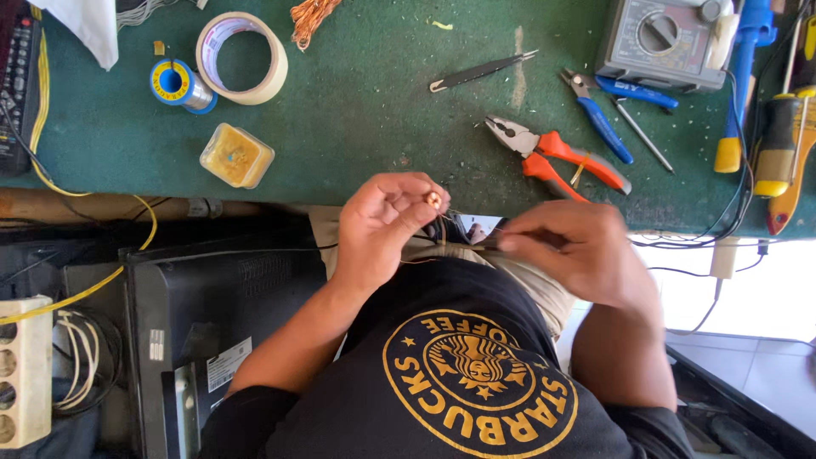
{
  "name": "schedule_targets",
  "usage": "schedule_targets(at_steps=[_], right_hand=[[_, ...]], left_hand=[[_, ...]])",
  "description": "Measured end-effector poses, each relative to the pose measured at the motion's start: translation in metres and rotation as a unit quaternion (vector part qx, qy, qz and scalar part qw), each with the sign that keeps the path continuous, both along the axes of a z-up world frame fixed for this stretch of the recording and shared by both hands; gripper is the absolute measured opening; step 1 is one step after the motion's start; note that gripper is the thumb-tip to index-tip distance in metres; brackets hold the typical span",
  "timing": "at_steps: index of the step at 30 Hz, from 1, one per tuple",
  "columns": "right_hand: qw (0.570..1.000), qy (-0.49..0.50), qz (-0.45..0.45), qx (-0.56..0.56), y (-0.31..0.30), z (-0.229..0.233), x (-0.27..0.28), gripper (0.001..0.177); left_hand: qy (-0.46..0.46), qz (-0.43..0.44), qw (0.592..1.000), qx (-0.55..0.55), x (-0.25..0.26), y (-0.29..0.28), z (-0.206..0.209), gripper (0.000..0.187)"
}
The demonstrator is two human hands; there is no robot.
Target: The person holds a small electronic component and a wire, manipulating them with both hands. They appear to be twisting or connecting the wire to the component while seated at a cluttered workbench.
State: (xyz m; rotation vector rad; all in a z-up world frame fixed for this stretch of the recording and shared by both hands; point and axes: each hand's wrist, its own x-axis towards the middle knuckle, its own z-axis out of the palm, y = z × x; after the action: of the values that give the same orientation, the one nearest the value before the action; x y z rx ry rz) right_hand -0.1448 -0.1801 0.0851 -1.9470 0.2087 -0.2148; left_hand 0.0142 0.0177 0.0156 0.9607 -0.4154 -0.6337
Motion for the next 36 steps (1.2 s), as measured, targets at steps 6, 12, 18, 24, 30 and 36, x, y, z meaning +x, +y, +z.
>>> schedule_targets(at_steps=[6,12,18,24,30,36], right_hand=[[0.994,-0.084,0.067,-0.034,-0.011,0.033,0.0,0.019],[0.896,-0.202,0.052,0.393,0.035,-0.019,0.01,0.013],[0.982,-0.028,-0.128,0.136,0.003,-0.035,-0.016,0.014],[0.95,-0.082,-0.219,-0.208,-0.012,0.01,-0.022,0.015],[0.889,-0.197,-0.22,-0.349,0.008,0.004,-0.011,0.028],[0.941,-0.239,-0.097,-0.221,0.045,0.008,0.015,0.025]], left_hand=[[-0.032,-0.035,0.998,0.051,-0.016,0.001,0.01,0.018],[0.119,-0.059,0.989,-0.071,-0.004,-0.004,-0.004,0.013],[-0.064,0.001,0.998,-0.002,0.012,0.008,0.016,0.02],[-0.155,-0.03,0.987,0.023,0.003,0.008,0.024,0.02],[-0.08,-0.013,0.997,0.001,-0.011,-0.002,0.014,0.022],[-0.081,-0.013,0.997,0.0,-0.018,-0.008,0.012,0.025]])
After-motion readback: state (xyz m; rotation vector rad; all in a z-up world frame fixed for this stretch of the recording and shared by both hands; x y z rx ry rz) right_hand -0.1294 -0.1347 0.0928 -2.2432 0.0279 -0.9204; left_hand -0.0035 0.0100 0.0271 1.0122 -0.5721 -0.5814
